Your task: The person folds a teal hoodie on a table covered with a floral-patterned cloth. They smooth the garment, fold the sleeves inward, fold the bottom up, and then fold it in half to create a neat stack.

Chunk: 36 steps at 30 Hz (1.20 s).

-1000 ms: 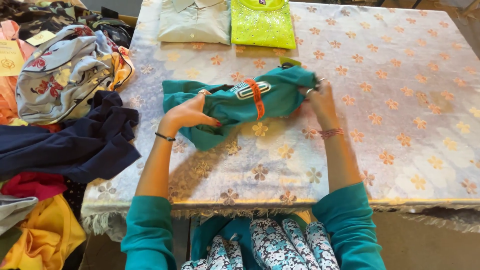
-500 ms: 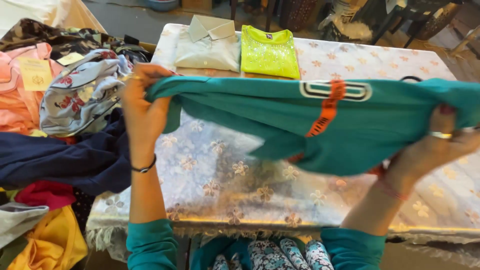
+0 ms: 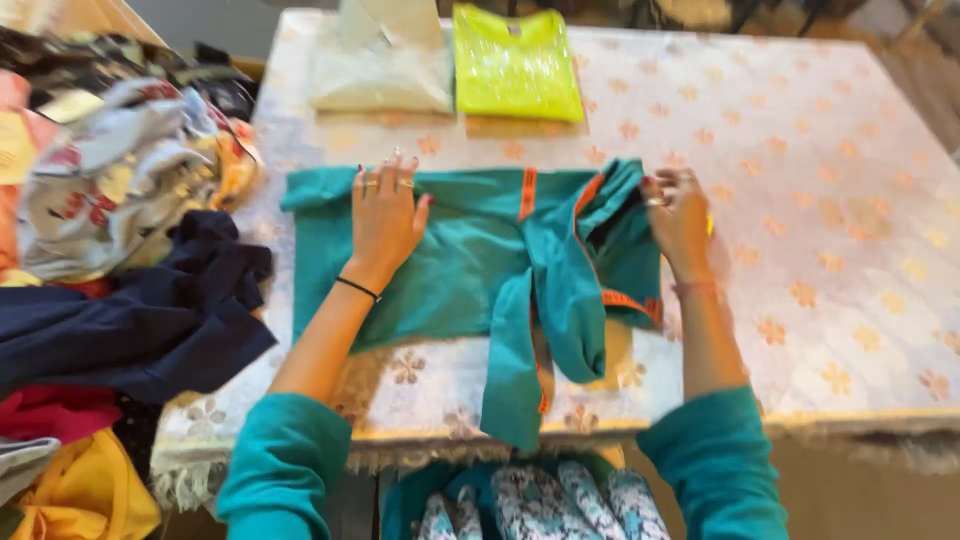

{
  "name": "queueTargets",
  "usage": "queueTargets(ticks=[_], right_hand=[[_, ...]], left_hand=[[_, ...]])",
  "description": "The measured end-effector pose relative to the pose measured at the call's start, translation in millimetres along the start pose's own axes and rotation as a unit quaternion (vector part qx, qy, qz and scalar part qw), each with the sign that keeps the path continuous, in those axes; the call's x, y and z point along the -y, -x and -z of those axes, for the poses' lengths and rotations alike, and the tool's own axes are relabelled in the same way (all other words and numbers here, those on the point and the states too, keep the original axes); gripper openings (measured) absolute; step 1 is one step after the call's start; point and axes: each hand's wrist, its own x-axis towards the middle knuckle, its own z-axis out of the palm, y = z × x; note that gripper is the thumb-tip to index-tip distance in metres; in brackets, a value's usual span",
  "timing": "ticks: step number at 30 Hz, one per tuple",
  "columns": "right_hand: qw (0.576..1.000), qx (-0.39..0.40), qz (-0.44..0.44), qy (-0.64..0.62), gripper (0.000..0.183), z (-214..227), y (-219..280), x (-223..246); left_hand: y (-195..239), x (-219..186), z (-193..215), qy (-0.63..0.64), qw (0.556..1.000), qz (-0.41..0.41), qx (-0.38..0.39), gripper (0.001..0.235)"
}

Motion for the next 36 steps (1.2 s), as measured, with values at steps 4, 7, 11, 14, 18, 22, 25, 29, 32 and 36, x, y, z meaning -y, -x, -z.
queueTargets(ticks=[4,7,11,14,18,22,25,29,32,36], right_hand=[[0.987,0.061,0.139,0.052,0.029,1.7,14.5,19.7],[0.991,0.087,0.089,0.048,0.032,14.4,24.6,31.7],[0.972,0.131,0.175,0.084,0.063,21.6,22.4,26.6],[0.965,0.166,0.153,0.137,0.081,21.1,26.4,27.2],[0.967,0.155,0.103,0.176,0.1,31.6,29.3,63.7],[0.942,0.143,0.249,0.175,0.102,36.4,38.5,115.2],[0.919,0.191,0.337,0.074,0.077,25.8,53.8,132.5],[0.885,0.313,0.34,0.05,0.026,17.8,59.0,127.3],[0.87,0.419,0.26,-0.023,0.013,25.5,49.3,87.8],[0.768,0.598,-0.035,-0.227,0.021,52.4,40.8,84.3]], left_hand=[[22.6,7.0,-33.6,0.04,0.993,-0.101,0.051,0.054],[26.9,11.9,-28.8,0.052,0.99,-0.097,0.084,0.057],[15.9,36.7,-25.4,0.012,0.996,-0.072,0.056,0.059],[12.6,56.1,-16.5,-0.061,0.997,-0.031,0.042,0.054],[15.3,78.9,-16.0,-0.033,0.998,0.027,0.051,0.04],[16.0,80.9,-18.8,-0.034,0.999,0.009,0.023,0.033],[18.5,80.8,-22.3,-0.053,0.999,-0.004,0.012,0.034],[17.5,80.3,-18.2,-0.065,0.998,-0.018,-0.006,0.033],[11.4,80.8,-2.0,-0.039,0.999,0.006,0.029,0.028],[7.2,91.0,17.1,0.023,0.996,0.053,0.066,0.023]])
